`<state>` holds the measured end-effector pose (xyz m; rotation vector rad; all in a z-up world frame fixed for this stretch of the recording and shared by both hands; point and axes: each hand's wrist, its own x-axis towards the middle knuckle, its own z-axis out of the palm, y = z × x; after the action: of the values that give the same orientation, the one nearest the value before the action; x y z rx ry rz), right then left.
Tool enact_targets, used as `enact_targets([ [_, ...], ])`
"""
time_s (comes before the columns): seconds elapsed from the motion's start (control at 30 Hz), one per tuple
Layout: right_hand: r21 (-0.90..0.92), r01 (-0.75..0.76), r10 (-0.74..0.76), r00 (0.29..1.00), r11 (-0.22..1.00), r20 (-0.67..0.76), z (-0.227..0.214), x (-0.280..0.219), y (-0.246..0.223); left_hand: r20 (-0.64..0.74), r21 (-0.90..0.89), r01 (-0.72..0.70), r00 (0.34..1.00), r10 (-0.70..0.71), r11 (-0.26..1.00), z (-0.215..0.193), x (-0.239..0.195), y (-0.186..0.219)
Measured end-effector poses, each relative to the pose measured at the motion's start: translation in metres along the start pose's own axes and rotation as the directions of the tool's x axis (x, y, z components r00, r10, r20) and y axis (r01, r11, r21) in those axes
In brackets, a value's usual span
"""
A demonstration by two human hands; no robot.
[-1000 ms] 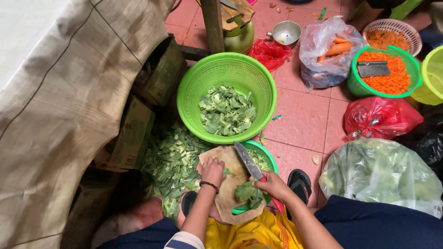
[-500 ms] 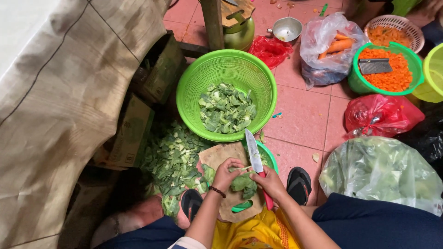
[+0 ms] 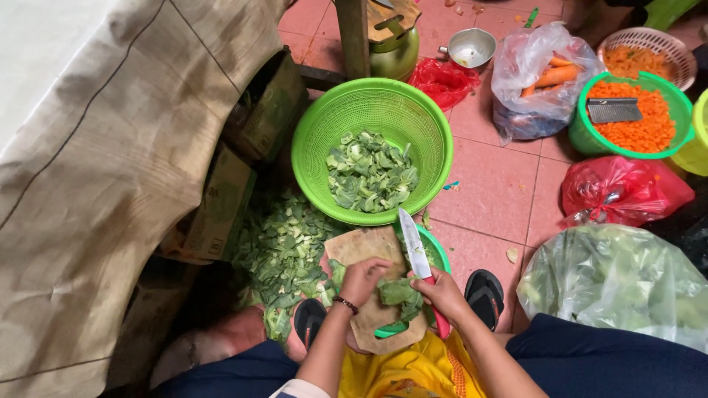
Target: Chopping green leafy vegetables and stalks on a wooden board.
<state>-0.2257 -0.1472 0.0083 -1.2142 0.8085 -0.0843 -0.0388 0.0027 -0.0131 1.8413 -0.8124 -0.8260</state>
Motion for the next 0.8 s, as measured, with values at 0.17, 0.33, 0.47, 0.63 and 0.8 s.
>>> enact_targets([
  [0.17, -0.058, 0.000, 0.000, 1.000, 0.998, -0.001, -0.012, 0.002, 0.001, -0.015, 0.608, -0.125, 0.985, 0.169, 0.784, -0.066, -0.014, 0.019],
  [0.33, -0.032, -0.050, 0.050, 0.999, 0.998, 0.020, -0.006, 0.001, -0.002, 0.010, 0.673, -0.172, 0.975, 0.223, 0.720, -0.048, -0.006, -0.061],
  [0.47, -0.034, -0.058, 0.060, 0.996, 0.998, 0.064, -0.004, -0.001, 0.006, -0.126, 0.442, -0.012, 0.989, 0.075, 0.897, -0.023, -0.002, -0.020],
  [0.63, -0.126, -0.015, 0.023, 0.998, 0.992, 0.059, 0.011, -0.005, 0.000, -0.209, 0.236, -0.263, 0.926, 0.313, 0.935, -0.006, 0.003, -0.023],
  [0.8, -0.040, -0.017, 0.019, 0.999, 0.999, 0.049, 0.019, -0.010, -0.005, -0.115, -0.224, -0.012, 0.993, -0.014, 0.975, 0.008, 0.014, -0.064],
])
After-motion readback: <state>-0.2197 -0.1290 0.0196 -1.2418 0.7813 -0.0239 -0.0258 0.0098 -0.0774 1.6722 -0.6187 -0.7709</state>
